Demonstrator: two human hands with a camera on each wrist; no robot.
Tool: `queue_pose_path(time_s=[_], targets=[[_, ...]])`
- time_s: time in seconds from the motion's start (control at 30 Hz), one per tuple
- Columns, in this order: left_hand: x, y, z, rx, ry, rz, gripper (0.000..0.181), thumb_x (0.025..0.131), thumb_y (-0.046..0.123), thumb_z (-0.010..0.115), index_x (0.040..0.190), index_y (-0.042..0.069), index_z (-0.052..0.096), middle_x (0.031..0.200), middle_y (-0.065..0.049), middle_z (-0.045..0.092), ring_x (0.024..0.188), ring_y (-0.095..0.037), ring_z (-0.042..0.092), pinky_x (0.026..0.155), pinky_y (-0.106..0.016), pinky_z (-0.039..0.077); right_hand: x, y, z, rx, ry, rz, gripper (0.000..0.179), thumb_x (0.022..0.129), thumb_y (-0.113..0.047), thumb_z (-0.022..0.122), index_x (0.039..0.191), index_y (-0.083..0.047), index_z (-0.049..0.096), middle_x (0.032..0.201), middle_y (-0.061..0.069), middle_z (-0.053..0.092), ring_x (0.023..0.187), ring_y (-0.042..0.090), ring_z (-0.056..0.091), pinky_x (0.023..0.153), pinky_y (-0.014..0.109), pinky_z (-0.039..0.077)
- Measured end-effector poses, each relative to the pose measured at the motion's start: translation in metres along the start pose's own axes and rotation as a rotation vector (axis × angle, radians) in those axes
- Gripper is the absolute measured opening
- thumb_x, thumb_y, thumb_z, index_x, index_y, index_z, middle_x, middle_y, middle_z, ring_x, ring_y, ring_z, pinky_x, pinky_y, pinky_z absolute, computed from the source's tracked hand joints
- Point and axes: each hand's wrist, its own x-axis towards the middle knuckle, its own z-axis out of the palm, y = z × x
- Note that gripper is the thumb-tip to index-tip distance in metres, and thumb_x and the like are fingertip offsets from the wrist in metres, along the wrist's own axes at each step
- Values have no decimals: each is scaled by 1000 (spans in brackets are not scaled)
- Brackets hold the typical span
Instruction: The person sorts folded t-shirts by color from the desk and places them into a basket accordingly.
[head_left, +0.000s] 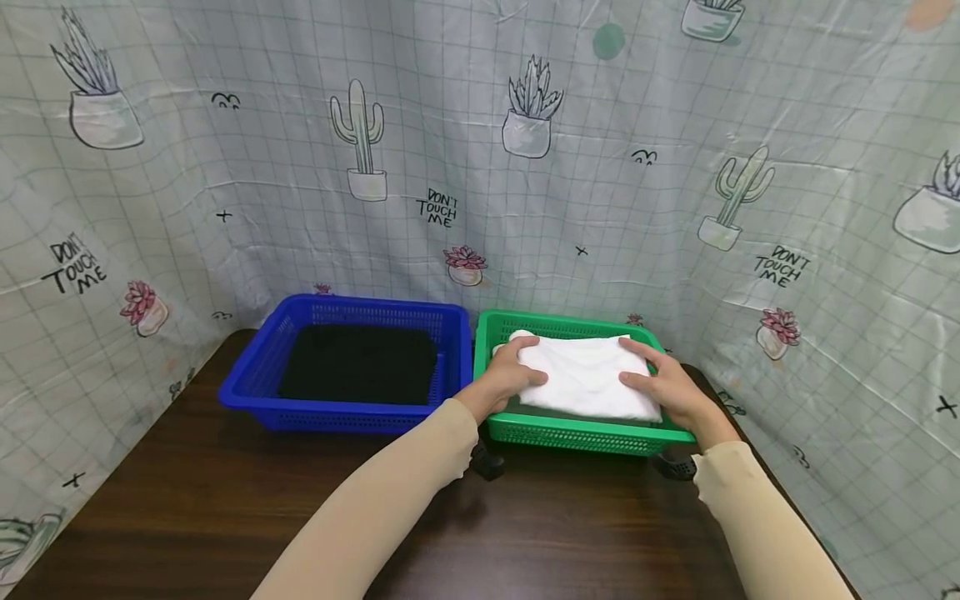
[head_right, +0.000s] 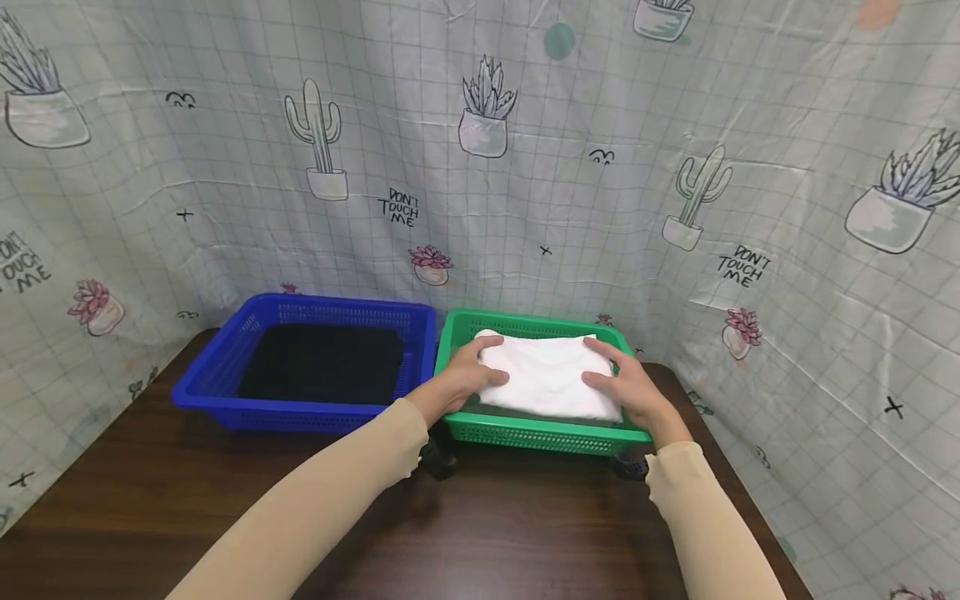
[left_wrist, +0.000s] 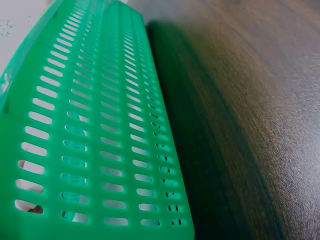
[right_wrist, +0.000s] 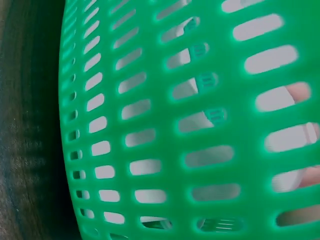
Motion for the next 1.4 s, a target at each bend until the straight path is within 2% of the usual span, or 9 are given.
queue_pose_path(time_s=[0.1,0.17,0.3,0.4,0.57,0.73,0.9,1.17,1.4], targets=[[2,0,1,1,14,-9,70,93,-4,77,156,19,54,168,-13,37,154,-35,36,120,-51,39,4,2,-1,-2,3,9,78,105,-23,71,170,-22,29,178,12,4,155,43,26,96,30,52],[4,-1,2,0,17,-9,70,94,-4,76,157,19,54,168,-13,37,154,-36,36,120,-52,40,7,3,-1,-13,0,8,77,105,-23,71,170,-20,29,179,12,4,157,44,22,103,38,51],[6,-1,5,-6,12,-8,71,94,-6,75,157,19,53,169,-13,35,153,-37,37,118,-51,43,11,5,0,-31,-1,-2,76,106,-19,69,170,-15,28,178,15,3,161,45,6,116,58,39],[8,-2,6,-4,14,-14,71,94,-8,73,158,18,52,169,-13,34,153,-37,37,116,-50,44,13,6,1,-29,-6,-4,76,106,-17,69,170,-13,28,178,16,2,162,46,3,120,65,32],[9,-1,7,-1,22,-35,71,95,-8,72,158,20,52,169,-13,33,152,-38,38,115,-51,45,16,6,0,-42,-13,-2,76,106,-16,68,170,-13,27,178,17,1,161,47,2,121,68,29],[12,-1,8,8,52,-62,72,94,-7,74,157,21,53,167,-14,36,150,-39,41,115,-52,45,20,6,0,-99,-13,-24,75,106,-16,69,169,-10,30,178,19,6,162,47,-2,122,70,24],[16,-4,8,29,76,-96,71,94,-7,75,154,23,55,165,-13,40,147,-38,44,113,-51,47,21,6,4,-141,-38,-35,75,105,-17,70,168,-8,31,176,24,9,161,50,2,121,72,23],[17,-8,8,53,61,-108,71,95,-7,74,156,22,53,165,-13,40,147,-38,45,113,-51,48,20,8,8,-201,-50,-16,73,105,-17,70,167,-7,32,175,27,12,160,51,6,122,70,23],[8,-5,7,57,41,-128,69,95,-5,75,156,21,54,165,-15,40,148,-40,43,114,-54,46,21,13,9,-219,-55,10,71,105,-15,69,167,-6,34,174,28,14,160,51,7,123,70,21]])
